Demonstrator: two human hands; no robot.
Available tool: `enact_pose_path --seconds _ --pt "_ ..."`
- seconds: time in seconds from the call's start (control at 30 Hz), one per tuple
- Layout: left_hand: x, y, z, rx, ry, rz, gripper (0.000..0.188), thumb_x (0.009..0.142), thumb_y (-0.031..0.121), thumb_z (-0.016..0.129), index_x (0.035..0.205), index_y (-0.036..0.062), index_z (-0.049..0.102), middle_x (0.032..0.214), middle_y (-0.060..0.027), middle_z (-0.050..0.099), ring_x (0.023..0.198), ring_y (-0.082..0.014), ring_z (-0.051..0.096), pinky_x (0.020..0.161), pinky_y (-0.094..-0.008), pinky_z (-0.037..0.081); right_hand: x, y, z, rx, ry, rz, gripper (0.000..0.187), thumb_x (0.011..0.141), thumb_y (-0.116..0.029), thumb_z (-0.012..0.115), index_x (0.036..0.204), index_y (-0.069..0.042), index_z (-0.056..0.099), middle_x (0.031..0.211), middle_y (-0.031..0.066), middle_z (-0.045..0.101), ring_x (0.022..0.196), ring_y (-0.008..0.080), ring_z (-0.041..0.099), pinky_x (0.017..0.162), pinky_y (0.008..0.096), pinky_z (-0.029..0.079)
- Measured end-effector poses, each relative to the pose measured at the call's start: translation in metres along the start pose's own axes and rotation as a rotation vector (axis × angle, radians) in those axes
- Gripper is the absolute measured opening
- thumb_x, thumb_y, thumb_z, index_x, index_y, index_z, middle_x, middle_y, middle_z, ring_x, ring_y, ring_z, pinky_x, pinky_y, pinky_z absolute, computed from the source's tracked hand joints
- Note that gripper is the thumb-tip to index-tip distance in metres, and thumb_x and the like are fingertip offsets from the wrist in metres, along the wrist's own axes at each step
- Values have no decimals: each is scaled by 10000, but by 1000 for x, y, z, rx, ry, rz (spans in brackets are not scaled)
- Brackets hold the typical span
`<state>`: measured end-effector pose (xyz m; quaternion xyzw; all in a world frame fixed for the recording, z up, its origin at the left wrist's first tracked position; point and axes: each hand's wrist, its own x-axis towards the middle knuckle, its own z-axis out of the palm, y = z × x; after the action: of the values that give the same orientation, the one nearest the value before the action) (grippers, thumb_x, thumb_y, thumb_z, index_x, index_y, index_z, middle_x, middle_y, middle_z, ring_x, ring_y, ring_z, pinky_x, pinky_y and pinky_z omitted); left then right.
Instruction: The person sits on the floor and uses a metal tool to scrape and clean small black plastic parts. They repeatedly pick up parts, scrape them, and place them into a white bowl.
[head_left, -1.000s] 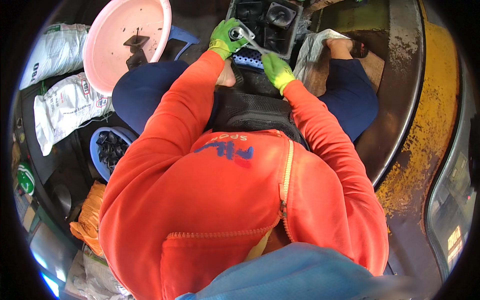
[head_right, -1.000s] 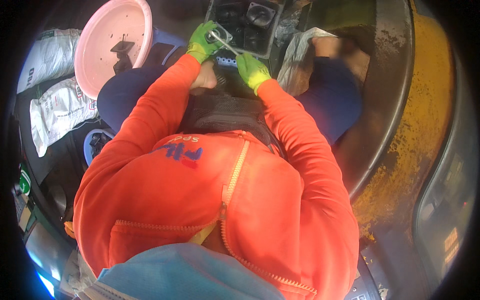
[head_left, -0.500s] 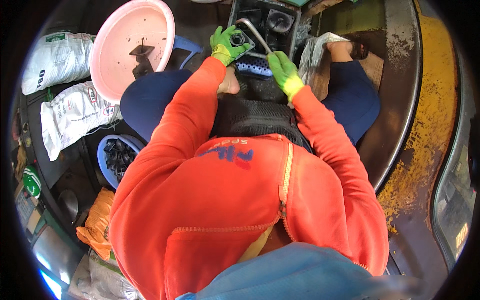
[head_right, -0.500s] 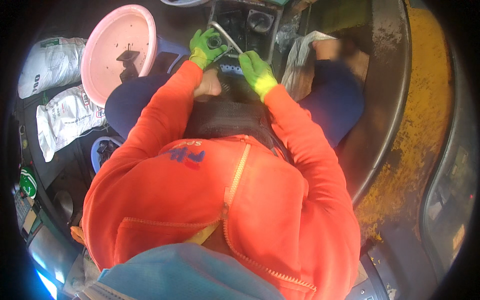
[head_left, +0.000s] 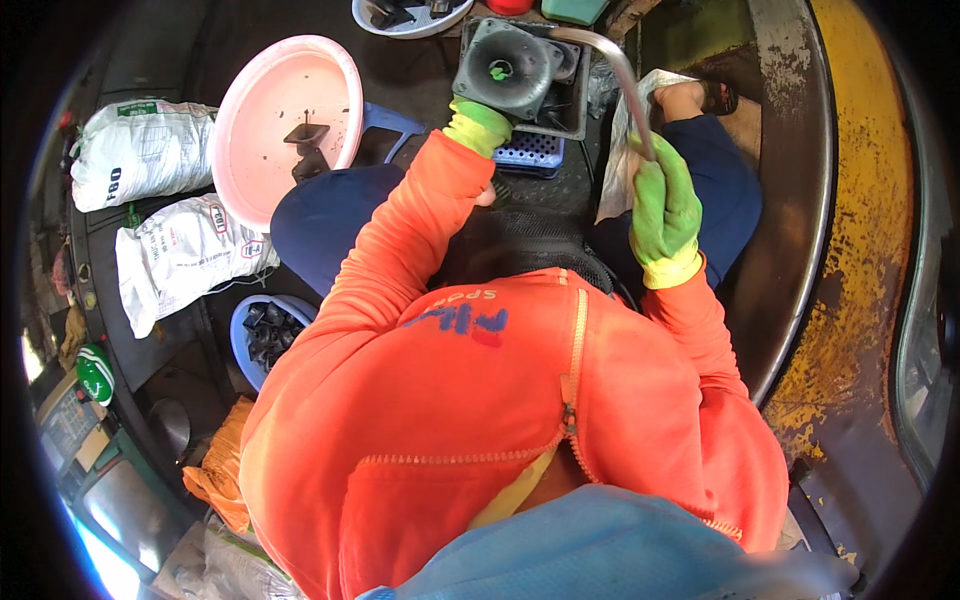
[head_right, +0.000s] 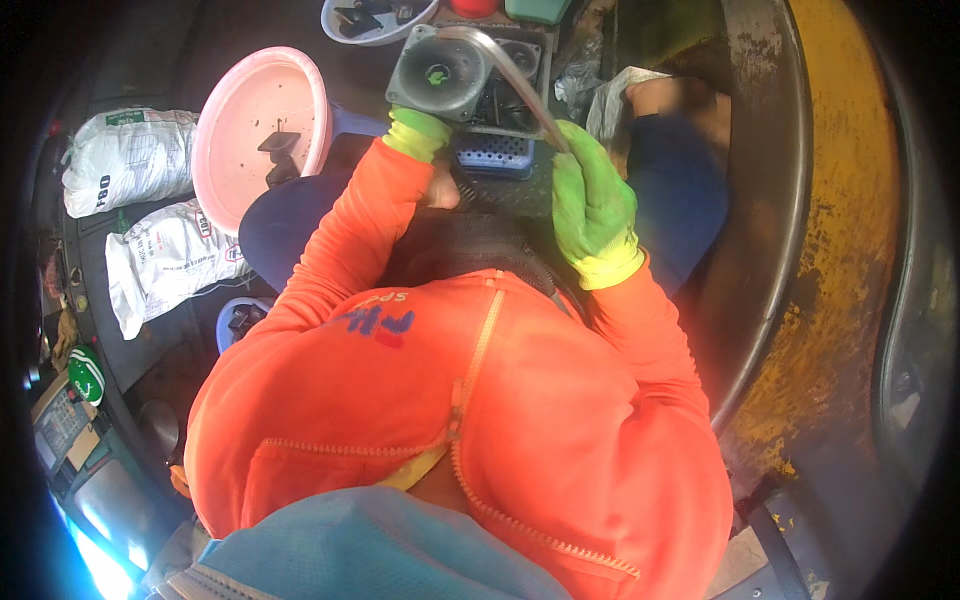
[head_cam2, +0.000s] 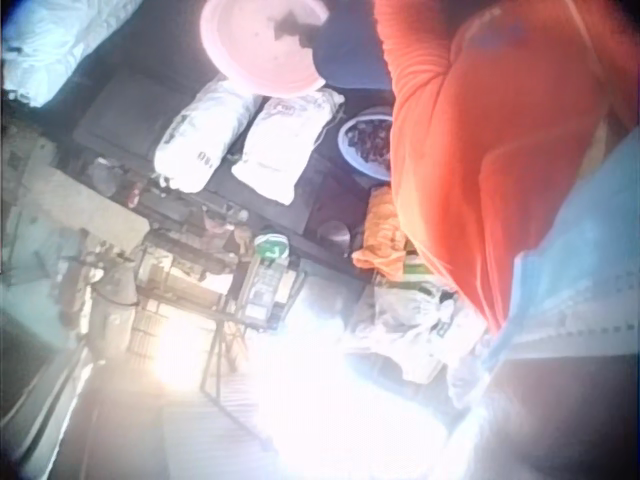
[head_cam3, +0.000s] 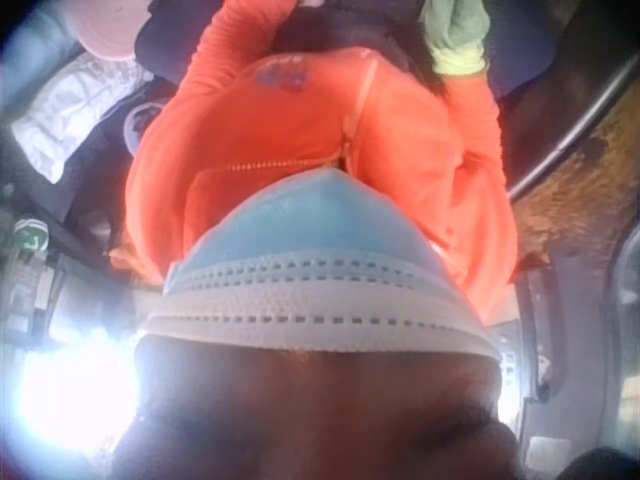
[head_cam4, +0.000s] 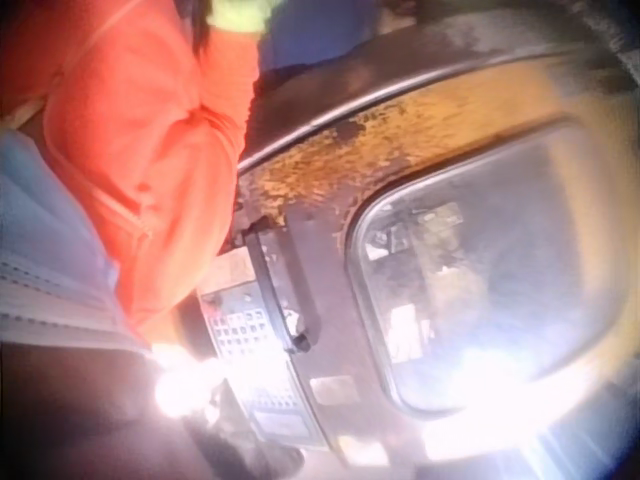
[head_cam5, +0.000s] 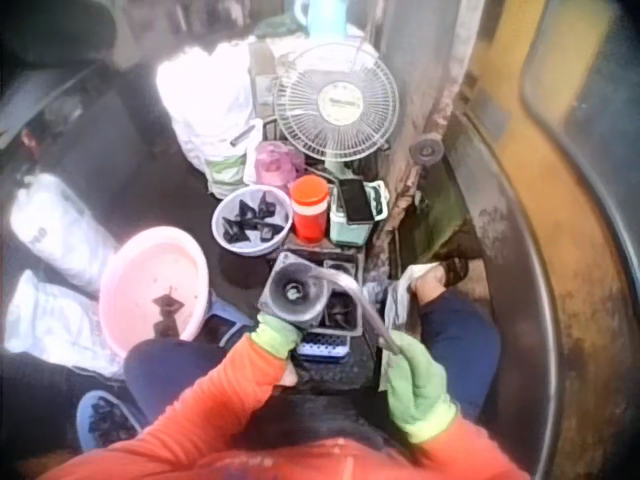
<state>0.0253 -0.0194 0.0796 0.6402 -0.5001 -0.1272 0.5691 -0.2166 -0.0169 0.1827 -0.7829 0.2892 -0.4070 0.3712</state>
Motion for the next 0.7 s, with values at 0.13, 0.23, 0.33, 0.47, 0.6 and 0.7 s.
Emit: enact_pose_path --seconds 0.13,0.23,0.33,0.47,0.6,0.7 --pt "-15 13 12 -565 -93 -134 314 957 272 527 1161 49 614 1122 -80 655 1039 -239 623 928 -388 515 2 -2 -3 -239 -397 283 233 972 -131 547 1189 -72 607 813 153 612 670 224 612 611 321 478" --pt "-17 19 7 -257 -212 62 278 950 201 520 1156 41 616 1115 -93 655 993 -226 640 874 -363 538 -2 -12 -11 -152 -247 334 235 977 -144 546 1199 -88 602 775 158 584 661 213 596 609 326 470" --pt "-15 23 0 453 -127 440 288 839 173 654 1096 46 626 1046 -80 664 933 -203 645 805 -340 535 -12 -24 -27 80 -70 230 263 983 -88 516 1220 5 584 958 95 672 746 100 583 664 266 477" --pt "-20 37 8 -408 -60 -22 291 972 223 498 1153 28 616 1107 -108 659 983 -192 641 822 -325 550 -17 -17 -20 -101 -242 99 274 981 -108 503 1226 -2 565 983 171 664 838 237 663 699 314 493" --pt "-20 62 1 -303 -59 70 231 865 154 637 1058 29 661 1011 -87 686 905 -186 662 785 -313 547 -17 -9 -17 -87 -362 376 241 998 -187 495 1176 -52 586 817 169 606 727 271 625 654 343 472" --pt "-17 80 -15 -125 39 185 225 723 84 756 933 42 687 864 -64 691 774 -187 668 700 -302 530 -21 -22 -29 -32 -262 335 258 984 -145 518 1208 -34 584 832 147 626 682 220 595 653 317 478"
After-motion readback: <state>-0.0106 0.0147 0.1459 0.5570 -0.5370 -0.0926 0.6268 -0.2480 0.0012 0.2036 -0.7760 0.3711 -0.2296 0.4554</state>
